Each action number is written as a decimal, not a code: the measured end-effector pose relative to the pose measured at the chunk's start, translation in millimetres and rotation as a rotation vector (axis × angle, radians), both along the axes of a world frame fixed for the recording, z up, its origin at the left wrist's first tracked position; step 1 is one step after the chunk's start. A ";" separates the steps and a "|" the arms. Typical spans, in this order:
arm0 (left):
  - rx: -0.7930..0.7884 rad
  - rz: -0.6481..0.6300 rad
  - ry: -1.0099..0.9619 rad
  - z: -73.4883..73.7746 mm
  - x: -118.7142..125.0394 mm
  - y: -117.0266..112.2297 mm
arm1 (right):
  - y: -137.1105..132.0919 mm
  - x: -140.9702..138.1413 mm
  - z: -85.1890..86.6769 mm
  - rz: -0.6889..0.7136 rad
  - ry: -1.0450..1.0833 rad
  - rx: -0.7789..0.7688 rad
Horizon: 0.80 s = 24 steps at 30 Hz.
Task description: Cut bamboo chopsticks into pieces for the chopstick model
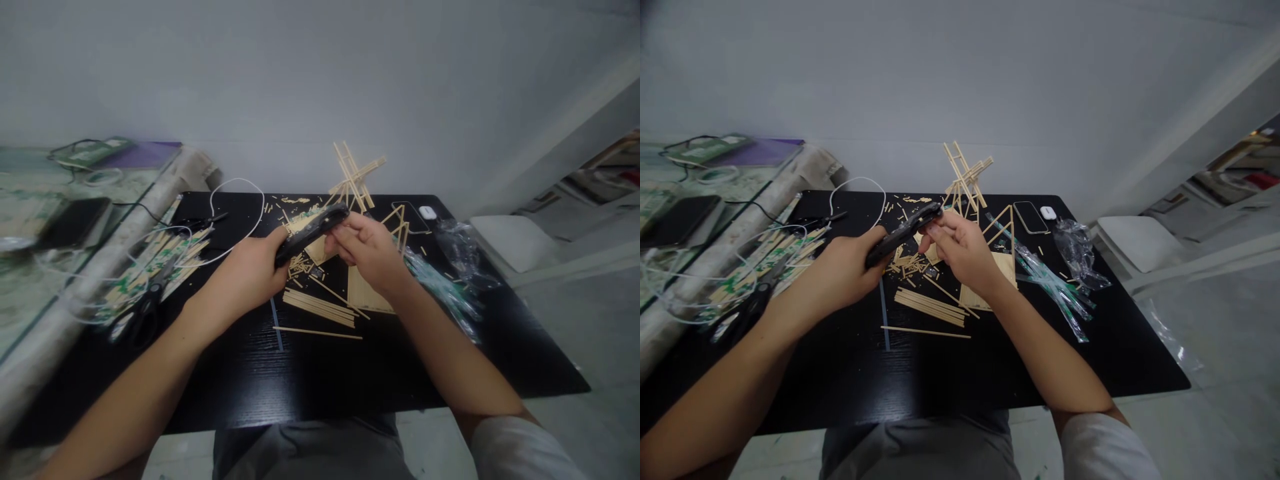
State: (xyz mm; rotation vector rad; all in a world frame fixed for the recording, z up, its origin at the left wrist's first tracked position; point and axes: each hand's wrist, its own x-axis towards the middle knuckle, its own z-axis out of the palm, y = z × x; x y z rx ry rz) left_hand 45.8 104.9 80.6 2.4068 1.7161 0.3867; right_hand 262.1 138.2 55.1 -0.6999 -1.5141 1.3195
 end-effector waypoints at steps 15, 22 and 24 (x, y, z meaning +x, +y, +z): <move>-0.171 -0.042 -0.054 -5.5 -6.0 9.2 | 6.0 0.5 -7.6 -0.011 -0.048 -0.123; -0.042 0.031 0.067 -9.4 3.7 4.7 | 7.8 0.2 -9.1 -0.050 -0.041 -0.111; -0.033 0.045 0.078 -8.1 5.5 3.4 | 7.4 -0.4 -8.8 -0.064 -0.033 -0.108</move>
